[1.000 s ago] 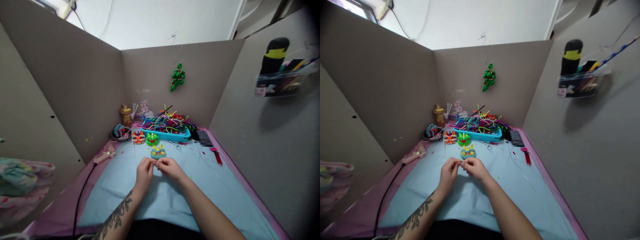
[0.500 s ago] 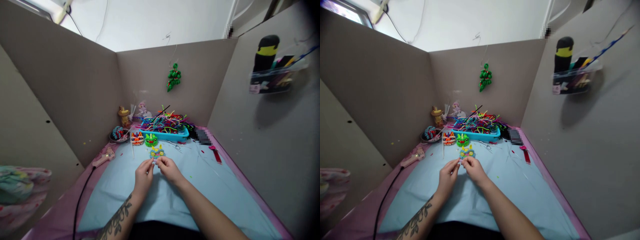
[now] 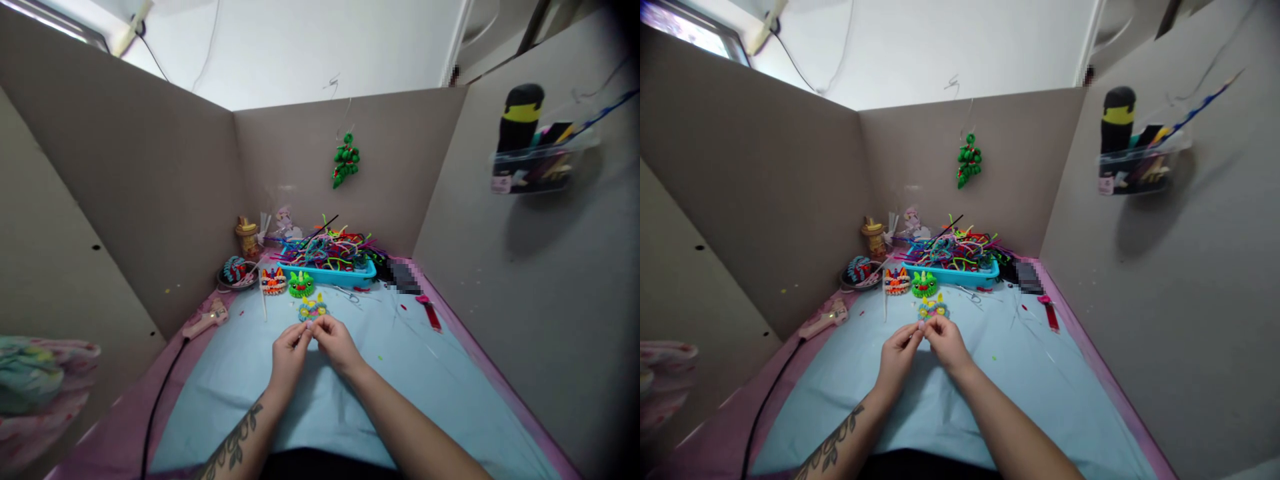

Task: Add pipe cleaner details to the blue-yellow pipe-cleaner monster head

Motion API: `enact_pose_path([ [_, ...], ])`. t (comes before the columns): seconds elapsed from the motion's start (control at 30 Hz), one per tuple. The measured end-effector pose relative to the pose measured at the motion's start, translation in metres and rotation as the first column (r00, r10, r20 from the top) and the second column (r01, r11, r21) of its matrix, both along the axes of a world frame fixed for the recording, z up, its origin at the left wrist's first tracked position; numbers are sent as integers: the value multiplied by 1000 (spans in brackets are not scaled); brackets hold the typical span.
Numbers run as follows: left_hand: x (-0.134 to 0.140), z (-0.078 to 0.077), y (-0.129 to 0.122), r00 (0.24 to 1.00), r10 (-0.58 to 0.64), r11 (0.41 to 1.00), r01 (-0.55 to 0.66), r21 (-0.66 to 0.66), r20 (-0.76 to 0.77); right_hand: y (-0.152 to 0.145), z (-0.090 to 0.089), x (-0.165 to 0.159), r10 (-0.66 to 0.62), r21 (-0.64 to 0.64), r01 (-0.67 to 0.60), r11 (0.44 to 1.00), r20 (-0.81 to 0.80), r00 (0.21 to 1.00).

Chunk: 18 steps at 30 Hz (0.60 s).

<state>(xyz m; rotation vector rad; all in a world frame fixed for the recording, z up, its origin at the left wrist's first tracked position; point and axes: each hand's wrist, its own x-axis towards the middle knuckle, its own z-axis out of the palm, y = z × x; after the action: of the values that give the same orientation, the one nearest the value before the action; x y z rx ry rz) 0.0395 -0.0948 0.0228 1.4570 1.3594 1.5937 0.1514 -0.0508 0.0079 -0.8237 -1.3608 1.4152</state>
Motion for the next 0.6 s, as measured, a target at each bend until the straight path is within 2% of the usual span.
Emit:
enact_pose_path([
  [0.13,-7,-1,1,1000,-31,999,31,-12,-2,-1,5,-1,83,-108,-103,989,-173,981],
  [0.23,-10,-1,2,998,-67,997,67,-25,3,-2,7,2,158,-172,-200,965,-227,961],
  [0.43,-13,1,2,984,-178,982,177,-70,-11,-2,8,7,290,-252,-346,904,-233,928],
  [0.6,-12,-4,3,993,-118,990,119,-75,13,0,1,6,301,-204,-335,920,-180,936],
])
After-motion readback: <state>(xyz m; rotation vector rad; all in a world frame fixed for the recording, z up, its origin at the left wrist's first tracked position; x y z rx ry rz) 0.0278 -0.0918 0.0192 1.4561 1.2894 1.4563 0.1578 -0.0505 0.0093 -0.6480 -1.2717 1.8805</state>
